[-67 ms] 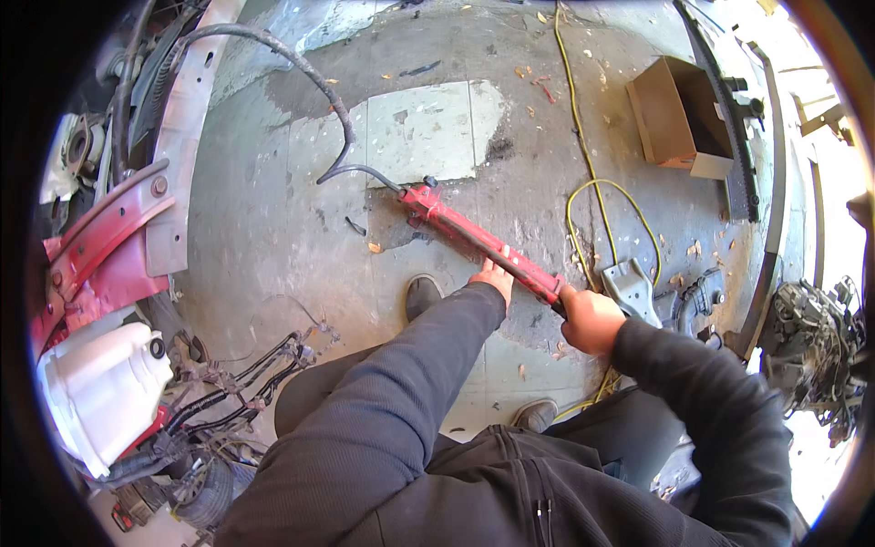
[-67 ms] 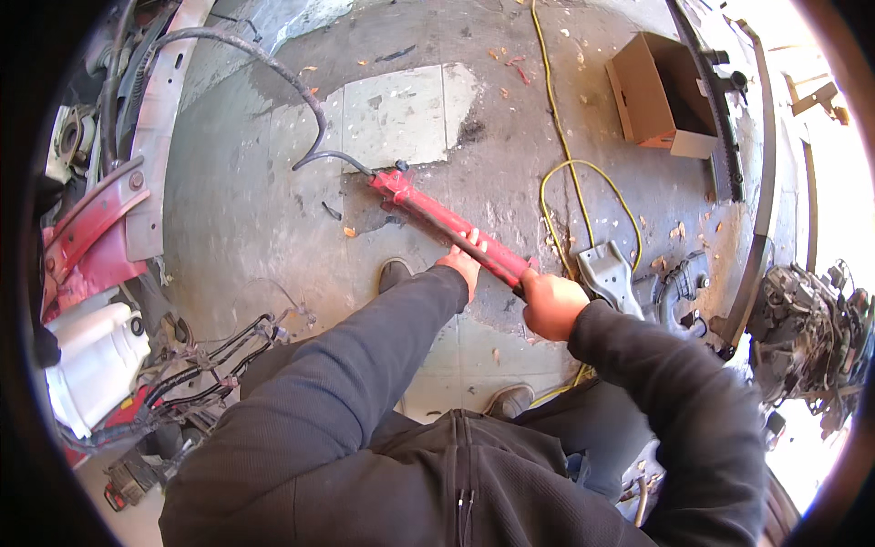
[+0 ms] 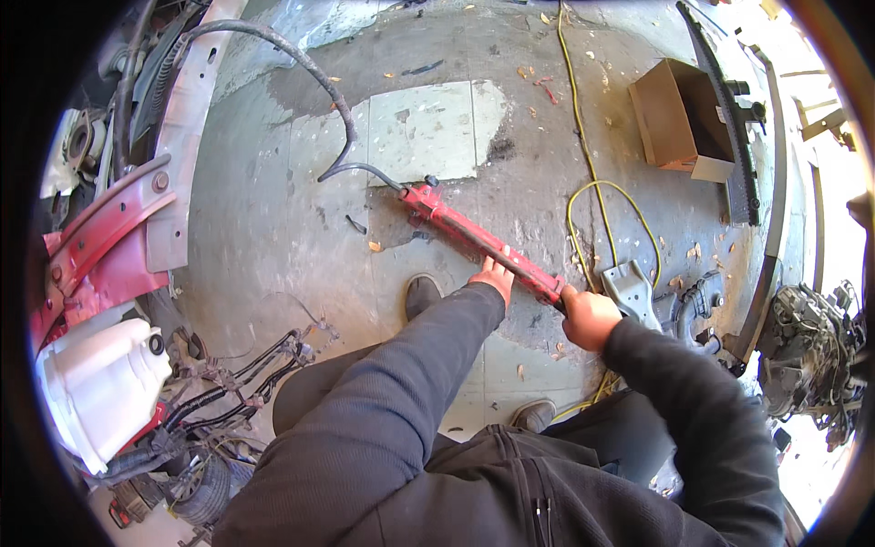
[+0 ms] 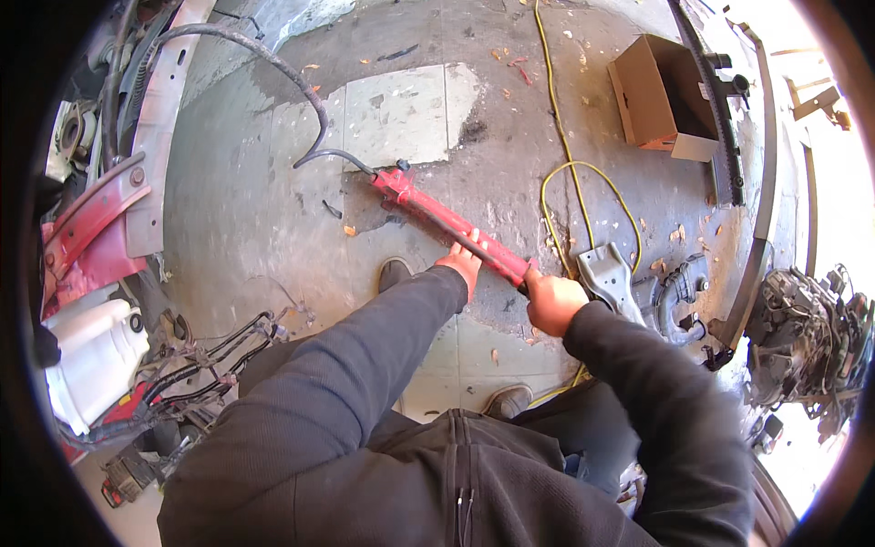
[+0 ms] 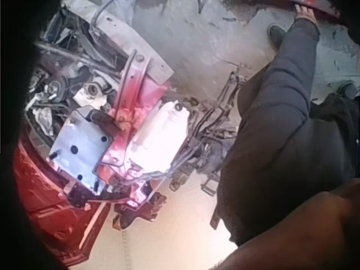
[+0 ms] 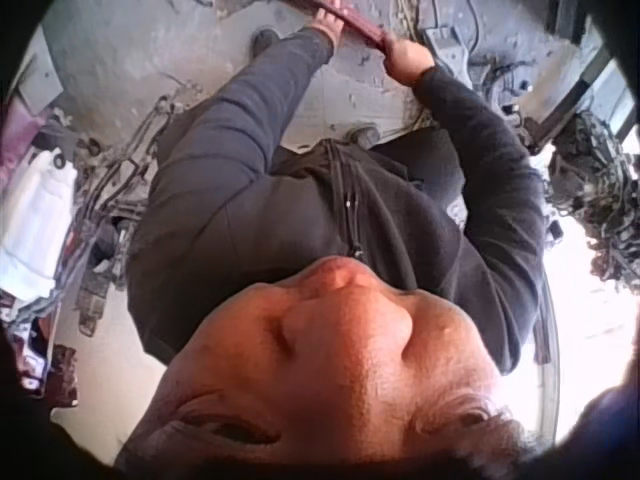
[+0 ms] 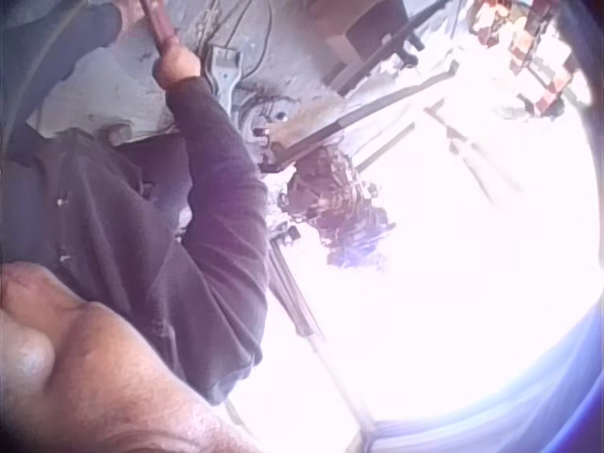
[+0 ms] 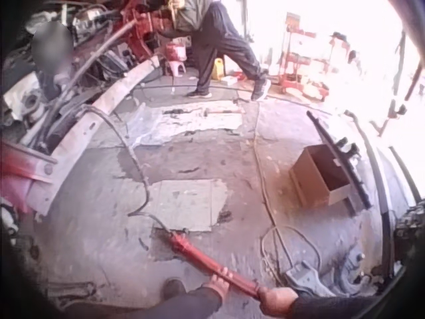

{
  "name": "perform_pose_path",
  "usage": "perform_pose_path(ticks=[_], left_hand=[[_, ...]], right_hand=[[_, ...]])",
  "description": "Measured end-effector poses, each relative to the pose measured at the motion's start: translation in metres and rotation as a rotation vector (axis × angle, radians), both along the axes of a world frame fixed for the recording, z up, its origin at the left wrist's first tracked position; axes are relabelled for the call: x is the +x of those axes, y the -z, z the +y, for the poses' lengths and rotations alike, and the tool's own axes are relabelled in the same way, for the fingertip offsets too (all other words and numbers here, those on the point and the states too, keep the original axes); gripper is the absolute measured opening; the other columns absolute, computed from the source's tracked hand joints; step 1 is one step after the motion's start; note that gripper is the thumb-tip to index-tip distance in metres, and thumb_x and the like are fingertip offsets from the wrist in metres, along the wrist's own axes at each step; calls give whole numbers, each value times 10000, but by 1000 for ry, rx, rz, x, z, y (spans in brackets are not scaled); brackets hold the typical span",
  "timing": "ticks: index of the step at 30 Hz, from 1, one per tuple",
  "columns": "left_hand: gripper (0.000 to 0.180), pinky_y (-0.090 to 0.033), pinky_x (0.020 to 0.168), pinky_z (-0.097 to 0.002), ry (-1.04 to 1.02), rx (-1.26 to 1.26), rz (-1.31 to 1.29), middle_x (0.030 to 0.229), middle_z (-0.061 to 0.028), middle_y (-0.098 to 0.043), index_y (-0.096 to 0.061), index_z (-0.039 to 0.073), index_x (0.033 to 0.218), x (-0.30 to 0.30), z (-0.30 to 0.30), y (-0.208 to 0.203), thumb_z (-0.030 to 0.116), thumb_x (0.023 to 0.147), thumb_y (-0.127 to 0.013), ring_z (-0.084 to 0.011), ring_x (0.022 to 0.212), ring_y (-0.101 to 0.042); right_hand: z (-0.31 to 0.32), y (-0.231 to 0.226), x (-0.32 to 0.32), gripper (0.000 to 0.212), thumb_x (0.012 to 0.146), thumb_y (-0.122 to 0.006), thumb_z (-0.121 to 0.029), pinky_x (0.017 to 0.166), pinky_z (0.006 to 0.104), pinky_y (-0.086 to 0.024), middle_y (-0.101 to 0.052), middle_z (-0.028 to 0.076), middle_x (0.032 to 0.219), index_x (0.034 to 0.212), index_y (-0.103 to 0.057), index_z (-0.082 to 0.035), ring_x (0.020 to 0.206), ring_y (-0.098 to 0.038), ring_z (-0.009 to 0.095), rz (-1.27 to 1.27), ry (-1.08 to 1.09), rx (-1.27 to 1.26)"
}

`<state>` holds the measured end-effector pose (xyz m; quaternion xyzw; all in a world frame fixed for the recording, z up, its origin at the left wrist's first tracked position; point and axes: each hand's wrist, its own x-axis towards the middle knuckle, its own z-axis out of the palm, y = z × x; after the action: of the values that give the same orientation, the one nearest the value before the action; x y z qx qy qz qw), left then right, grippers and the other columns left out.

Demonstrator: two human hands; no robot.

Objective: The person uses a hydraulic jack to straighten a bent metal car frame part on the floor. They then stand and align a red subframe component with the car's chassis, holding it in place while another person assists with positioning.

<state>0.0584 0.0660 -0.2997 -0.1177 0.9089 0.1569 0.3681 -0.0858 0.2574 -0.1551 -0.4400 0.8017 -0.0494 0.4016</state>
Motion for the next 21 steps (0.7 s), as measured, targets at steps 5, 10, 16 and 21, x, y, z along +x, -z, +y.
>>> perform_pose_path(ticks=[5, 10, 16, 21], left_hand=[[782, -337, 1389, -441, -56, 76, 29, 1916, -208, -66, -218, 100, 1814, -4, -8, -10, 195, 1086, -490, -462, 1729, -223], [655, -210, 1442, -388, 9, 11, 15, 1931, -128, -62, -235, 216, 1825, -3, -8, 10, 255, 1172, -262, -405, 1759, -144], [644, -268, 1418, -404, -70, 6, 83, 1922, -105, -152, -285, 153, 1809, -3, -4, -4, 188, 1166, -313, -373, 1763, -143], [654, -427, 1343, -444, -40, 12, 50, 1934, -80, -110, -355, 190, 1793, -2, -7, 0, 163, 1140, -365, -362, 1763, -162]], right_hand=[[22, 98, 30, 336, 996, -587, -120, 822, 632, -619, -793, 308, 939, 1307, -597, 5, 878, -798, 505, 104, 164, 32], [-3, -15, 32, 282, 912, -609, -41, 878, 625, -607, -752, 399, 1010, 1159, -561, 87, 976, -772, 570, -242, 94, -35], [-19, -51, 5, 256, 903, -632, -63, 884, 579, -625, -776, 348, 986, 1129, -647, 55, 994, -785, 521, -182, 71, 44], [13, 88, 12, 329, 1044, -558, -165, 802, 597, -639, -811, 277, 952, 1320, -627, 0, 877, -815, 471, 182, 102, 58]])
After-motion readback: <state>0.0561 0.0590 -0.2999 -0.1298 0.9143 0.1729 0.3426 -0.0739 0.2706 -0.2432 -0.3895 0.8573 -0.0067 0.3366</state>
